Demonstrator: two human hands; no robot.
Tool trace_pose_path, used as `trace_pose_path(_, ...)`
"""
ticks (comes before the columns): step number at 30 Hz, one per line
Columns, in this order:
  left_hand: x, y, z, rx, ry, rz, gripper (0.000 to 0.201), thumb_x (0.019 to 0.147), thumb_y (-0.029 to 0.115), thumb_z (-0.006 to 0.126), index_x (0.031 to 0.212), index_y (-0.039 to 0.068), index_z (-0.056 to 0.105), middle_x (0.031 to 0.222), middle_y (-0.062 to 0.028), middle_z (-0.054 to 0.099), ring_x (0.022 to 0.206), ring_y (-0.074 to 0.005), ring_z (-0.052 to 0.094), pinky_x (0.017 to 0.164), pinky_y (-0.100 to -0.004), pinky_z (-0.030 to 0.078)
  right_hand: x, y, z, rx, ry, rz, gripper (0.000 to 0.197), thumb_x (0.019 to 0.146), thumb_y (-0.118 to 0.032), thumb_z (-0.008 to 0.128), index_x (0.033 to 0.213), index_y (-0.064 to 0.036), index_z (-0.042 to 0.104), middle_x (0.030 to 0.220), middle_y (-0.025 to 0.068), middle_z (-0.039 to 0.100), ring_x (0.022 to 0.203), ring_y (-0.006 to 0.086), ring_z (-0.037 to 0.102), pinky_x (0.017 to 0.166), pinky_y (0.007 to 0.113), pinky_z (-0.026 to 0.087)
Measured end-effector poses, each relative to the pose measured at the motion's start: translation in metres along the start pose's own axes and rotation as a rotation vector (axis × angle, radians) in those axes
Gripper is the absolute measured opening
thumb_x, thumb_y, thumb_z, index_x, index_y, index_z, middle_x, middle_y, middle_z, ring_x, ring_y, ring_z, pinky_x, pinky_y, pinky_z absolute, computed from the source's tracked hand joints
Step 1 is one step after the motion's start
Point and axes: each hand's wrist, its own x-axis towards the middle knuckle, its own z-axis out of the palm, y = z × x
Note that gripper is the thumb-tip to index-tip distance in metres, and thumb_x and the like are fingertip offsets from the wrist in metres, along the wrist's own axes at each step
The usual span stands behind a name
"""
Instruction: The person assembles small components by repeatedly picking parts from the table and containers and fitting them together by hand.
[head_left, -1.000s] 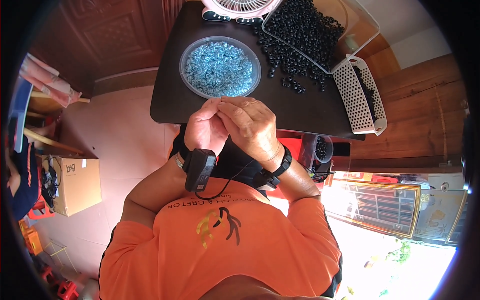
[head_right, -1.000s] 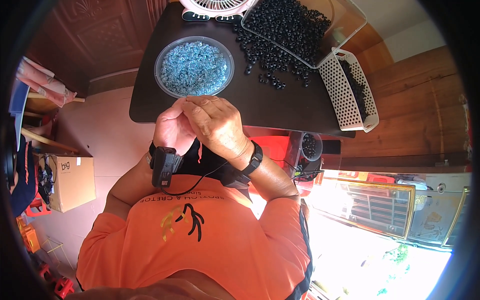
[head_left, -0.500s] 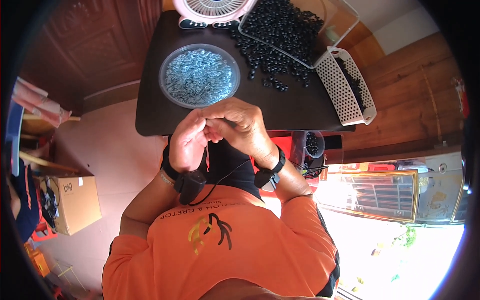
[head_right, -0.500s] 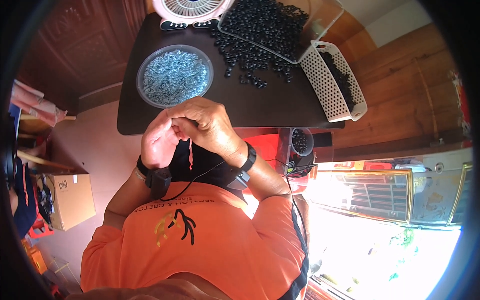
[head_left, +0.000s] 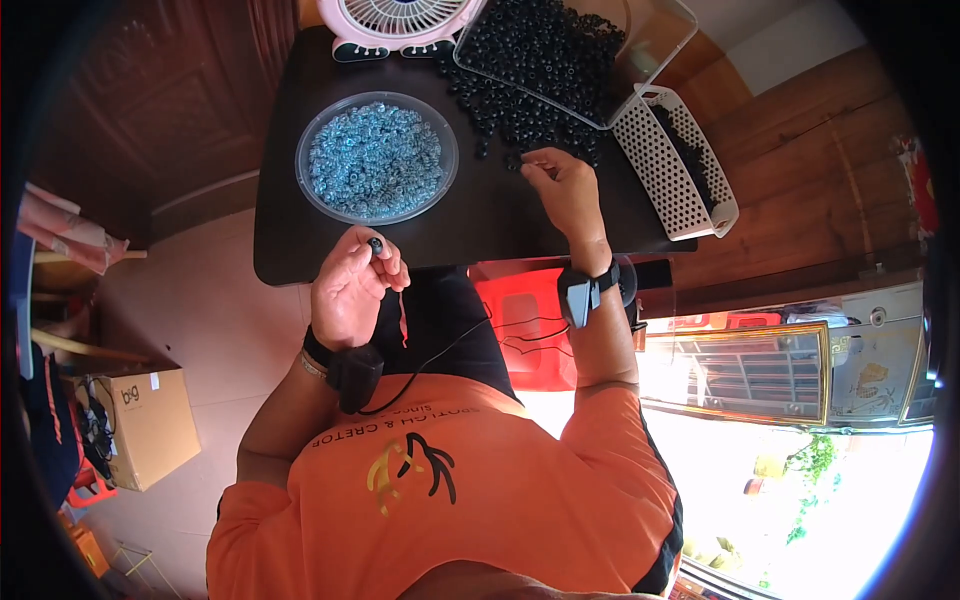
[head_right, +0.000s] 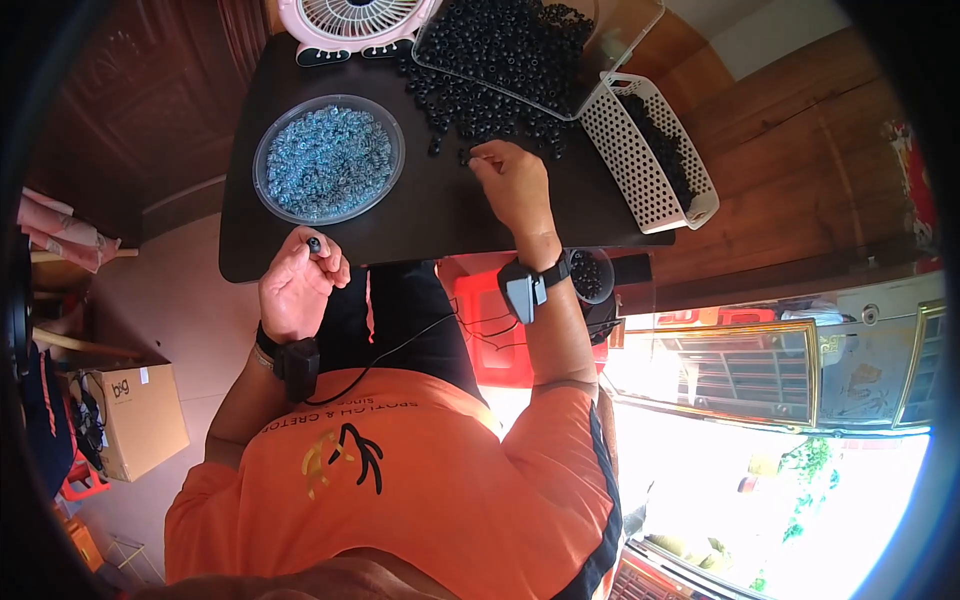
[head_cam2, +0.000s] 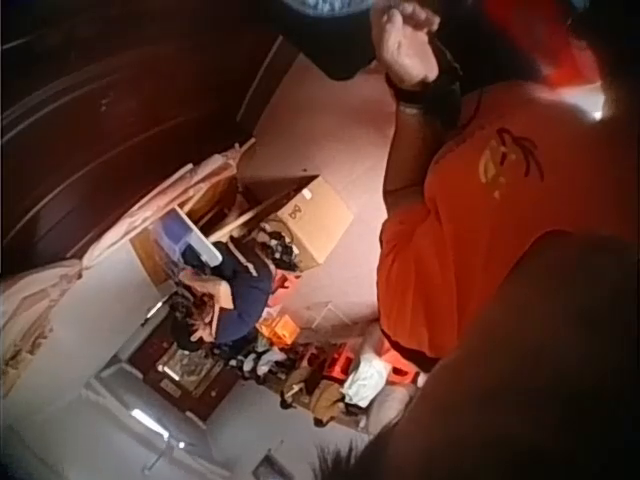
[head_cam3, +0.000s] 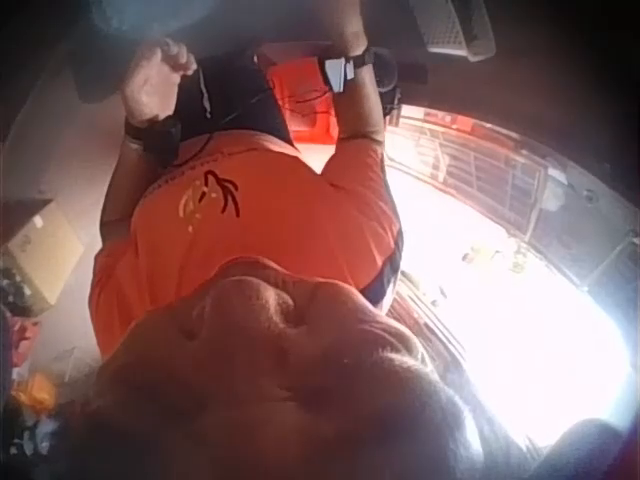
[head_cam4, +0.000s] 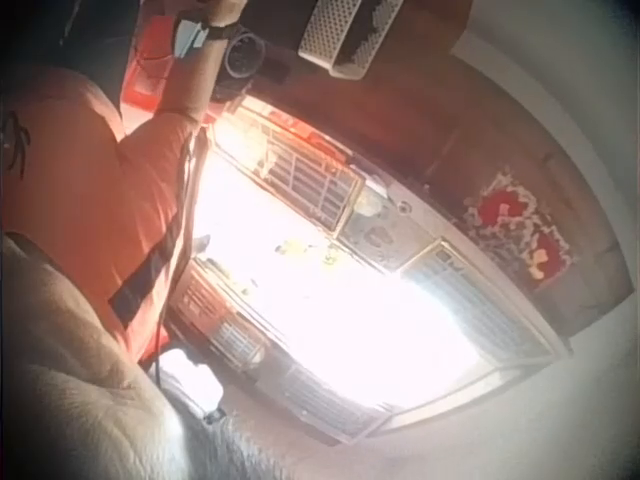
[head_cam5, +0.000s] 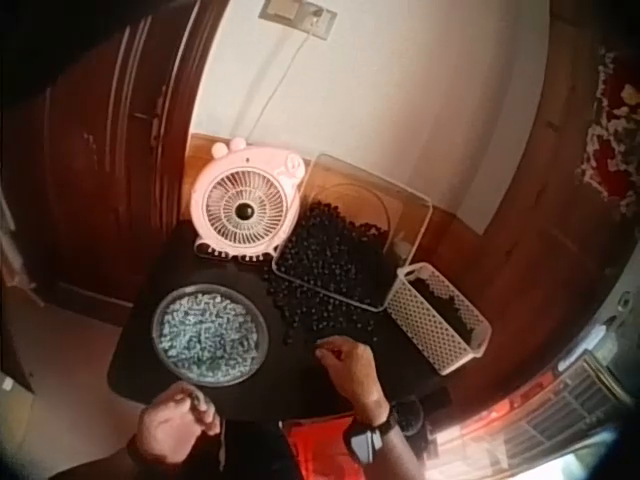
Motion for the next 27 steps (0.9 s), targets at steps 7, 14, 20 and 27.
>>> trace_pose_path(7, -0.001, 0.002, -0.003, -0.006, 0.02, 0.006, 0.018, 0.09, 0.023, 0.045, 0.086, 0.006, 0.048, 0.078, -0.0072, 0.052, 0.072, -0.0205, 0.052, 0.069, -0.0321, 0.043, 0.034, 0.007, 0.011, -0.321, -0.073, -0.112, 0.017, 0.074, -0.021, 0.067, 0.085, -0.0085, 0.07, 0.078, 0.0086, 0.067, 0.072, 0.026, 0.065, 0.067, 0.035, 0.051)
trace_pose_path(14, -0.004, 0.003, -0.002, 0.012, 0.031, -0.003, 0.018, 0.09, 0.022, 0.045, 0.086, 0.005, 0.049, 0.077, -0.0071, 0.052, 0.072, -0.0204, 0.054, 0.069, -0.0311, 0.043, 0.048, 0.014, 0.03, -0.602, -0.186, -0.141, 0.013, 0.074, -0.022, 0.064, 0.079, -0.0104, 0.068, 0.082, 0.0094, 0.067, 0.081, 0.031, 0.063, 0.071, 0.04, 0.052)
trace_pose_path(20, -0.005, 0.003, 0.001, 0.031, 0.02, -0.025, 0.018, 0.091, 0.022, 0.046, 0.086, 0.005, 0.049, 0.077, -0.0065, 0.052, 0.072, -0.0191, 0.055, 0.069, -0.0296, 0.042, 0.042, -0.004, 0.02, 0.08, -0.196, 0.052, 0.012, 0.081, -0.008, 0.063, 0.091, -0.0039, 0.068, 0.082, 0.0049, 0.067, 0.076, 0.0134, 0.062, 0.067, 0.025, 0.048)
trace_pose_path(27, 0.002, -0.001, 0.011, 0.031, -0.071, -0.033, 0.02, 0.092, 0.024, 0.047, 0.088, 0.005, 0.05, 0.078, -0.0058, 0.053, 0.072, -0.0179, 0.055, 0.068, -0.0284, 0.042, -0.004, -0.055, 0.018, 0.85, -0.468, 0.148, 0.015, 0.086, -0.006, 0.061, 0.099, 0.0016, 0.063, 0.084, 0.0048, 0.064, 0.075, 0.0099, 0.057, 0.071, 0.022, 0.046)
